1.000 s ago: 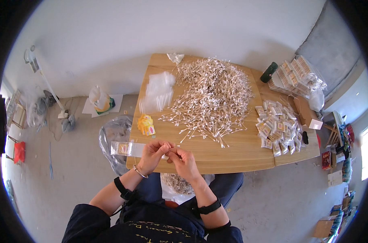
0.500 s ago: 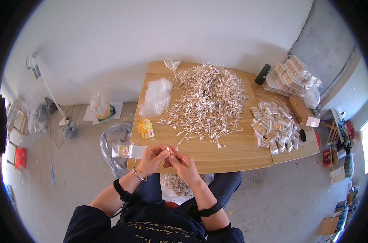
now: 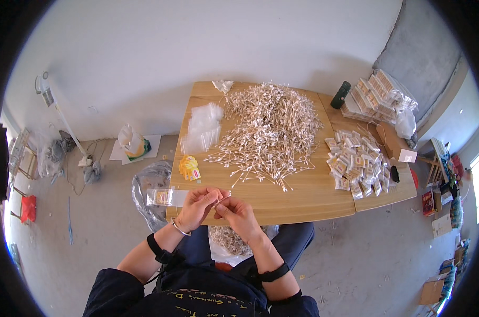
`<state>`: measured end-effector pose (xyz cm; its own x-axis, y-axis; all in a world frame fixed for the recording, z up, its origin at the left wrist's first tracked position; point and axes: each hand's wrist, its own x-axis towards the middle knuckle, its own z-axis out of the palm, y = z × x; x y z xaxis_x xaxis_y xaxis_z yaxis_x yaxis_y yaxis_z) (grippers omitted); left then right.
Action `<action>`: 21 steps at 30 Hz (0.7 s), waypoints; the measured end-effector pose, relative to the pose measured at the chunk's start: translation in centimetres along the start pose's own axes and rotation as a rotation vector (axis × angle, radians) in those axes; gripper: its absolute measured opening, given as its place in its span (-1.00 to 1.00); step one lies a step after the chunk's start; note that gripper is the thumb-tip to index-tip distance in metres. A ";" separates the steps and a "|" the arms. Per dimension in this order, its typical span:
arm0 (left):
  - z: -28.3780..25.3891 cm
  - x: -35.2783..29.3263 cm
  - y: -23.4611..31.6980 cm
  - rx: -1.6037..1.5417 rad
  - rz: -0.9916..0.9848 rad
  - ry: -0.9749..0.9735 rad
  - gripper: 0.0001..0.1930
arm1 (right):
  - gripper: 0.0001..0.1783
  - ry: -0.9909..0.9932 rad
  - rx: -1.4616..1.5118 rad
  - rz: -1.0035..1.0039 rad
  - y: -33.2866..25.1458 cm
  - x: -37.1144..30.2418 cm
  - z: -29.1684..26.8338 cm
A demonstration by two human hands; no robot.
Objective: Gathering loose cotton swabs from a pile and placing them into small clear plastic bags.
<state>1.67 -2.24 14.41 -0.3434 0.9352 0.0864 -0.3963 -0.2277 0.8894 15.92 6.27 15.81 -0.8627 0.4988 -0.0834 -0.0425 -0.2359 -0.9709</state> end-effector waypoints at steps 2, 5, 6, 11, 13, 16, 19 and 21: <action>-0.3 0.0 0.1 -0.070 -0.107 -0.007 -0.79 | -0.84 -0.006 0.073 0.003 -0.2 0.0 0.3; 0.3 0.3 -0.2 -0.204 -0.071 0.046 -0.74 | -0.86 0.116 0.279 0.011 1.4 0.4 -0.4; 0.2 0.3 -0.4 -0.204 -0.071 0.047 -0.74 | -0.86 0.115 0.279 0.012 1.2 0.5 -0.4; 0.4 -0.9 -1.0 0.082 0.121 0.001 -0.72 | -0.93 0.297 0.519 -0.093 0.2 1.2 -0.4; 0.6 -1.1 -1.1 0.113 0.141 0.026 -0.74 | -0.94 0.292 0.543 -0.084 0.2 1.3 -0.4; 0.5 -0.9 -1.3 0.177 0.166 0.092 -0.78 | -0.94 0.286 0.572 -0.044 0.0 1.2 -0.2; 0.6 -0.7 -1.3 0.206 0.161 0.180 -0.84 | -0.92 0.242 0.501 0.001 0.4 1.1 -0.6; 0.4 -0.6 -1.3 0.201 0.151 0.228 -0.87 | -0.90 0.198 0.426 0.017 0.8 1.0 -0.7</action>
<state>2.78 -2.41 13.38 -0.5759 0.8053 0.1412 -0.1587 -0.2795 0.9469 15.34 7.15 14.83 -0.7542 0.6316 -0.1795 -0.2685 -0.5461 -0.7935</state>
